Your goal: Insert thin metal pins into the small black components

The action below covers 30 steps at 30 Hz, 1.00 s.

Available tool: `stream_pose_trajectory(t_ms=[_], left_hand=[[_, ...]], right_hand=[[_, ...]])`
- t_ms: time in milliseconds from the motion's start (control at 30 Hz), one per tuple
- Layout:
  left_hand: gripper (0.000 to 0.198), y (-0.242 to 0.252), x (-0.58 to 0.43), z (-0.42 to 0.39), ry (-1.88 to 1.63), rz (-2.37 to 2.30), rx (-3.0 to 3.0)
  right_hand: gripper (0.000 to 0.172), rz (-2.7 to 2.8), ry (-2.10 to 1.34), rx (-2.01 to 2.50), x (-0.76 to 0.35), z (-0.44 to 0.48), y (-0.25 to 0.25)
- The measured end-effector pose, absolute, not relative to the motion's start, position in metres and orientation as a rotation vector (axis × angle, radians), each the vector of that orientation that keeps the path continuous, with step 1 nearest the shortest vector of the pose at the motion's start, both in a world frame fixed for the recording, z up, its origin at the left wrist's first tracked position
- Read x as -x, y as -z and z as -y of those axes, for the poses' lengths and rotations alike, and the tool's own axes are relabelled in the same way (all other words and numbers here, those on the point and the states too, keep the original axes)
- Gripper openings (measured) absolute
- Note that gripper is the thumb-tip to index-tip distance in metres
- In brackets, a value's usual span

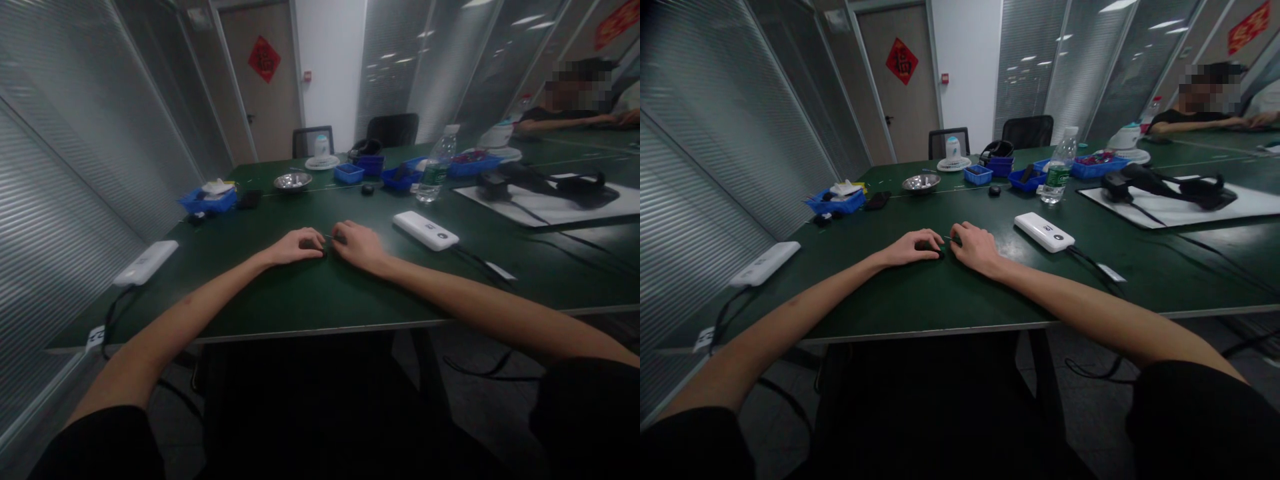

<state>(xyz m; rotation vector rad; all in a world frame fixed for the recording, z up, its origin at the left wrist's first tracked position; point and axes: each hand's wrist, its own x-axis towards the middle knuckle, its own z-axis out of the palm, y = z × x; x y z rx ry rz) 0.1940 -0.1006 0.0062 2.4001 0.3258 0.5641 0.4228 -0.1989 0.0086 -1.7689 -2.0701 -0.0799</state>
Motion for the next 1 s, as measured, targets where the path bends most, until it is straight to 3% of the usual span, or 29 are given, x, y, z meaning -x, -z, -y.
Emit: stream_pose_trajectory(t_ms=[200,400,600,800,1000], left_hand=[[0.024,-0.009,-0.202,0.113,-0.531,-0.360,-2.522],[0.028,-0.004,-0.187,0.077,-0.565,-0.437,-2.416],[0.035,-0.005,-0.128,0.012,-0.581,-0.879,-2.224],[0.033,-0.004,-0.044,-0.026,-0.815,-1.444,-1.975],[0.035,0.005,0.014,-0.042,-1.057,-1.692,-1.788]], right_hand=[[0.022,2.097,0.049,1.757,-0.423,0.198,-0.008],[0.023,2.106,0.042,1.711,-0.424,0.198,-0.008],[0.023,2.116,0.016,1.708,-0.423,0.201,-0.013],[0.023,2.126,0.014,1.698,-0.423,0.199,-0.010],[0.022,2.122,0.009,1.685,-0.423,0.199,-0.010]])
